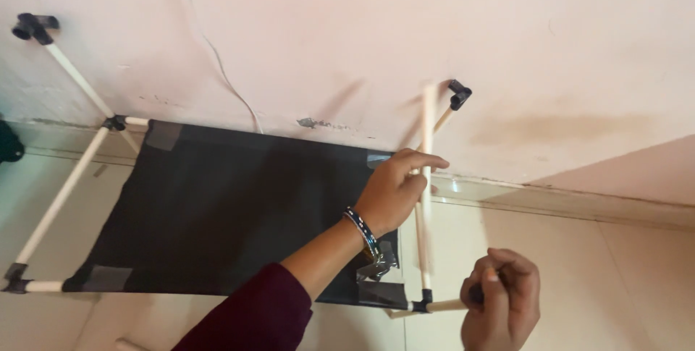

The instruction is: The person assembles a small table or stand by connecting white poles with black connectors and attaching a black fabric sheet. They methodically join the poles and secure the fabric to the frame.

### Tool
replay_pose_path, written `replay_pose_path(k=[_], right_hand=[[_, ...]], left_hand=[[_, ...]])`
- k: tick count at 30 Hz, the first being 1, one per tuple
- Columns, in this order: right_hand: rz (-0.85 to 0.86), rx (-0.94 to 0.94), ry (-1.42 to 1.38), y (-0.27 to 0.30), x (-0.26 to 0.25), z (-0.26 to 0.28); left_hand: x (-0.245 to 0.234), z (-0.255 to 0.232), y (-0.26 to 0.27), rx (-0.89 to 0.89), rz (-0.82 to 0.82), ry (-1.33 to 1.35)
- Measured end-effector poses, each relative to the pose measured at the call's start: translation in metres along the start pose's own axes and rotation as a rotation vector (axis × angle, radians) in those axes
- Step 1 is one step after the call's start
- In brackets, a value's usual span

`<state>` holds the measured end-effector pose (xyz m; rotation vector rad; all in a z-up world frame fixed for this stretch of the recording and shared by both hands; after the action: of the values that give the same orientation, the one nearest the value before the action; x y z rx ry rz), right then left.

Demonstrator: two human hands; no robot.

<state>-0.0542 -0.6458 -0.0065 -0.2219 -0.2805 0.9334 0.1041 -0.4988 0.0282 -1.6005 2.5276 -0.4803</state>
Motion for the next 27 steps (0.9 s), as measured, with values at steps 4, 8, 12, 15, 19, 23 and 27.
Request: replay_pose_path(k=[4, 8, 12, 15, 19, 23, 27], right_hand=[[-0.022, 0.025, 0.028, 0.001, 0.000, -0.002], [-0.012, 0.016, 0.001, 0.003, 0.001, -0.002], [-0.004, 0.023, -0.055, 0.005, -0.002, -0.009], [0.036, -0.013, -0.136, 0.006, -0.003, -0.013], [0.045, -0.030, -0.069, 0.008, 0.000, -0.010], [0.079, 0.001, -0.032, 0.006, 0.000, -0.002], [0.074, -0.028, -0.030, 0.008, 0.000, -0.002]], left_hand=[[0.031, 0.013, 0.000, -0.219, -0.096, 0.558], [0.035, 0.008, 0.004, -0.184, -0.255, 0.540], [0.043, 0.000, -0.015, -0.314, -0.484, 0.702], [0.053, -0.004, -0.021, -0.340, -0.549, 0.746], [0.048, 0.004, -0.037, -0.370, -0.583, 0.675], [0.027, 0.014, -0.061, 0.170, -0.536, -0.323], [0.015, 0.025, -0.091, 0.430, -0.146, -0.890]])
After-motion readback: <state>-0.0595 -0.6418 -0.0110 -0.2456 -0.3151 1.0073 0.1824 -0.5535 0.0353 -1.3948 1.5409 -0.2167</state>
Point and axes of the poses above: each hand's wrist, its own y-axis away from the middle knuckle, its own x-axis out of the palm, z = x × y, the point moved 2 cm from there along -y, towards the middle knuckle, and after that the axes turned 5 degrees about y, right-handed, at the moved point
